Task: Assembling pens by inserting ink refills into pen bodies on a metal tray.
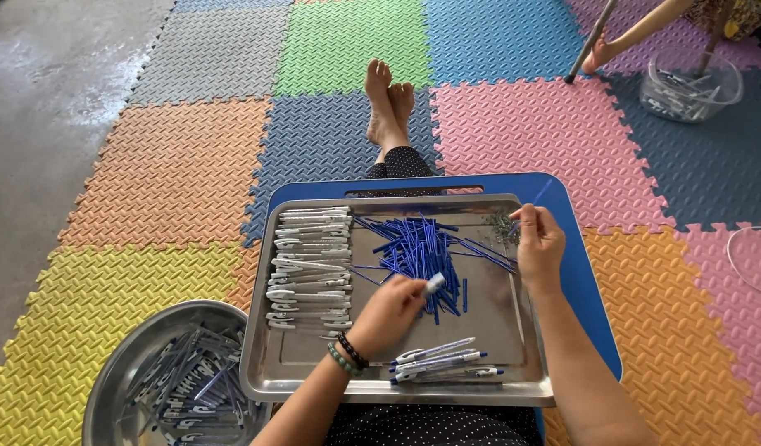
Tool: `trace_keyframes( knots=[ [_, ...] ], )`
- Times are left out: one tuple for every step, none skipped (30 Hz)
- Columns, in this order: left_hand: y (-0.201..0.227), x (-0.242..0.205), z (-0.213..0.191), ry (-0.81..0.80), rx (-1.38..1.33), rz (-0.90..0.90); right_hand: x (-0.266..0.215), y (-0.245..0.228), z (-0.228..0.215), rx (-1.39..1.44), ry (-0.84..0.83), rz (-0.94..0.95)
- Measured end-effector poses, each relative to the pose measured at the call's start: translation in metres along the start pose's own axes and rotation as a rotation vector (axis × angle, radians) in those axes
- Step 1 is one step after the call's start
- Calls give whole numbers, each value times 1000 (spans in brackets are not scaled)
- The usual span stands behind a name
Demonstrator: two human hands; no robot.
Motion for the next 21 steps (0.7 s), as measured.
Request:
trace_keyframes(
  knots=[
    [-3,2,0,-5,-1,0,-16,-21,5,-1,3,3],
    [-12,3,-7,137,-190,-66,-29,-30,19,155,-132,152],
    [-23,2,-15,280,-377,-129,-46,-41,37,312,-267,298],
    [-32,1,-7,276,-377,-128,-54,-34,45,314,-263,298],
    [-44,-1,-4,408,-541,-133,-64,-20,62,359,-362,397],
    [-58,-4,0,540,-704,-137,-76,-6,80,405,-461,496],
    [-62,-6,3,536,-707,-141,-83,-1,87,403,-457,500],
    [-68,-9,7,571,-802,-142,-92,1,98,412,-515,461],
    [-74,-15,14,606,-901,-149,-102,4,107,417,-572,426],
    [-79,-19,15,604,-907,-158,-106,9,108,412,-568,436],
    [-83,-23,18,602,-934,-166,-110,7,109,385,-580,363],
    [-88,-26,20,600,-962,-173,-114,5,110,357,-593,291],
    [-87,-26,19,597,-967,-180,-115,5,108,353,-590,299],
    [-85,-25,19,589,-981,-179,-118,0,107,302,-598,250],
    [-83,-26,18,584,-995,-180,-122,-4,106,252,-610,203],
    [-85,-27,21,584,-998,-189,-125,-2,105,248,-610,212],
    [-86,-27,22,585,-1011,-194,-126,-3,106,249,-618,200],
    [-88,-27,23,587,-1023,-200,-127,-5,107,251,-625,188],
    [-91,-27,25,588,-1022,-202,-128,-4,109,252,-627,190],
    [-94,-28,28,582,-1020,-205,-129,-4,110,258,-637,179],
    [-97,-28,30,575,-1019,-209,-130,-5,111,264,-645,169]
  ],
)
Point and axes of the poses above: each hand's wrist, its own x-axis towards the middle knuckle, its own z-axis out of the palm, y = z × x, the point moved 9 cm from there along x, towards the middle knuckle, and after that the axes turned 15 degrees about z, right-handed, at the moved point
